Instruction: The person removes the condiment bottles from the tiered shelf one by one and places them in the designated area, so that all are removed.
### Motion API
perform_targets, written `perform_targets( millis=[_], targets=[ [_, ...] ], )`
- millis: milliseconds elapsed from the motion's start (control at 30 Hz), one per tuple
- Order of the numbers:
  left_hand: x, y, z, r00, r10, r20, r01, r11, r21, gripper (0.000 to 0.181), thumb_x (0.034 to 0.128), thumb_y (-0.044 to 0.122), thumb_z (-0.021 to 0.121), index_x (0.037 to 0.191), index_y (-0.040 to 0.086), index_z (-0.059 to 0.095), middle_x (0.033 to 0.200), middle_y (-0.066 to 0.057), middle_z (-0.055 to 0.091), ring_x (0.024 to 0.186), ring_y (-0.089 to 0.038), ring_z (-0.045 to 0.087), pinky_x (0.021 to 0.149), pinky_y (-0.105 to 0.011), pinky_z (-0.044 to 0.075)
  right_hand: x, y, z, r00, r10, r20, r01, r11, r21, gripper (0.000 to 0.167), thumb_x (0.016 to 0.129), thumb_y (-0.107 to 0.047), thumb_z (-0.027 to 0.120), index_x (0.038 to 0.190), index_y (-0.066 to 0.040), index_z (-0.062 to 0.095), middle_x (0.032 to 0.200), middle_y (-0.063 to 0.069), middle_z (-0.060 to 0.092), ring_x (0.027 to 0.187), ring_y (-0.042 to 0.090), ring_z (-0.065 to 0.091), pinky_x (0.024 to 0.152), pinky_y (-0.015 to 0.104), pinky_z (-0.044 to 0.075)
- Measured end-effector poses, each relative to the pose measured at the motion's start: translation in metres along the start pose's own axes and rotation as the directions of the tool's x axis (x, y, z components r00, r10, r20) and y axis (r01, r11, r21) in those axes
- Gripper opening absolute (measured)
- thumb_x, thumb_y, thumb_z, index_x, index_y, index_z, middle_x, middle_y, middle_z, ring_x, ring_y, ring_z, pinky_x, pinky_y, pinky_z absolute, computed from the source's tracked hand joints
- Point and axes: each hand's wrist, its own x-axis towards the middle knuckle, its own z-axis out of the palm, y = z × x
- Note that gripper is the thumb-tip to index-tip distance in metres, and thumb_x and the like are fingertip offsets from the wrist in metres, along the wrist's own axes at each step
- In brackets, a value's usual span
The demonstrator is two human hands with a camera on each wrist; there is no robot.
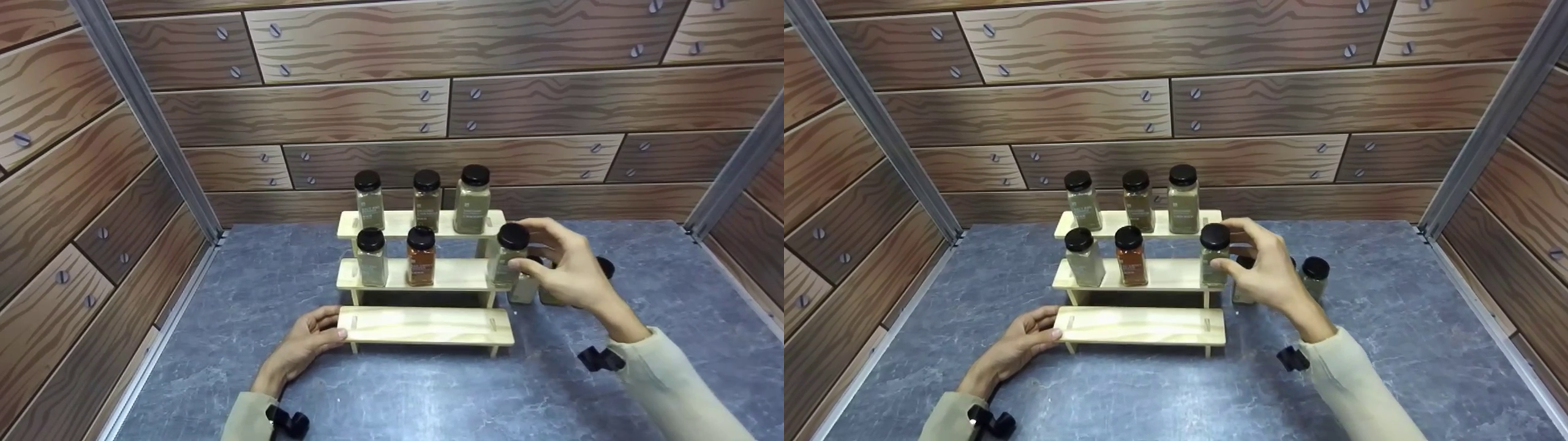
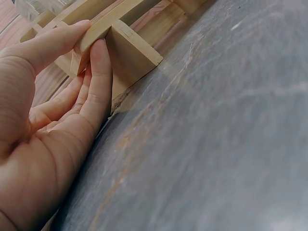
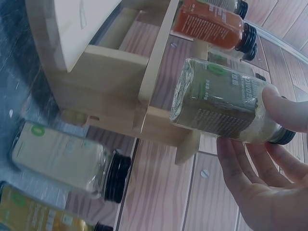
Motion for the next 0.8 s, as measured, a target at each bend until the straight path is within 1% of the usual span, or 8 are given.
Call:
perform_targets(
  millis=[300,433,600,800],
  targets=[
    [-0.003,0.001,0.0,1.0,-0.006,-0.005,0.006,1.0,0.005,0.068,0.0944,-0.001,0.074,0.151,-0.016,0.039,0.135,-0.016,0.063,0.114,-0.022,0.069,0.102,-0.031,0.062,-0.006,0.002,-0.012,1.0,0.0,-0.019,0.0,1.0,-0.01,0.061,0.08,0.014,0.085,0.136,0.002,0.065,0.123,0.017,0.072,0.112,0.01,0.072,0.098,0.024,0.062],
    [-0.003,0.002,0.0,1.0,-0.009,-0.004,0.009,1.0,0.005,0.069,0.0944,-0.001,0.074,0.151,-0.017,0.038,0.136,-0.017,0.063,0.114,-0.021,0.069,0.102,-0.03,0.062,-0.01,0.004,-0.017,1.0,0.006,-0.027,-0.006,1.0,-0.028,0.061,0.08,0.014,0.085,0.136,0.002,0.065,0.122,0.012,0.072,0.112,0.008,0.072,0.096,0.022,0.062],
    [-0.002,0.002,0.001,1.0,-0.007,0.0,0.007,1.0,0.001,0.069,0.0939,-0.001,0.074,0.151,-0.017,0.039,0.135,-0.015,0.064,0.114,-0.021,0.07,0.101,-0.031,0.062,-0.016,0.007,-0.022,0.999,0.005,-0.037,-0.007,0.999,-0.048,0.061,0.08,0.015,0.085,0.136,0.002,0.065,0.122,0.003,0.072,0.112,0.008,0.072,0.096,0.02,0.061],
    [-0.002,0.001,0.001,1.0,-0.01,0.002,0.01,1.0,0.002,0.069,0.0943,-0.002,0.074,0.151,-0.017,0.038,0.136,-0.014,0.064,0.113,-0.021,0.07,0.1,-0.03,0.062,-0.024,0.013,-0.026,0.999,-0.003,-0.039,0.001,0.999,-0.039,0.06,0.079,0.019,0.083,0.134,0.005,0.065,0.119,0.001,0.073,0.109,0.007,0.072,0.094,0.021,0.062]
  ],
)
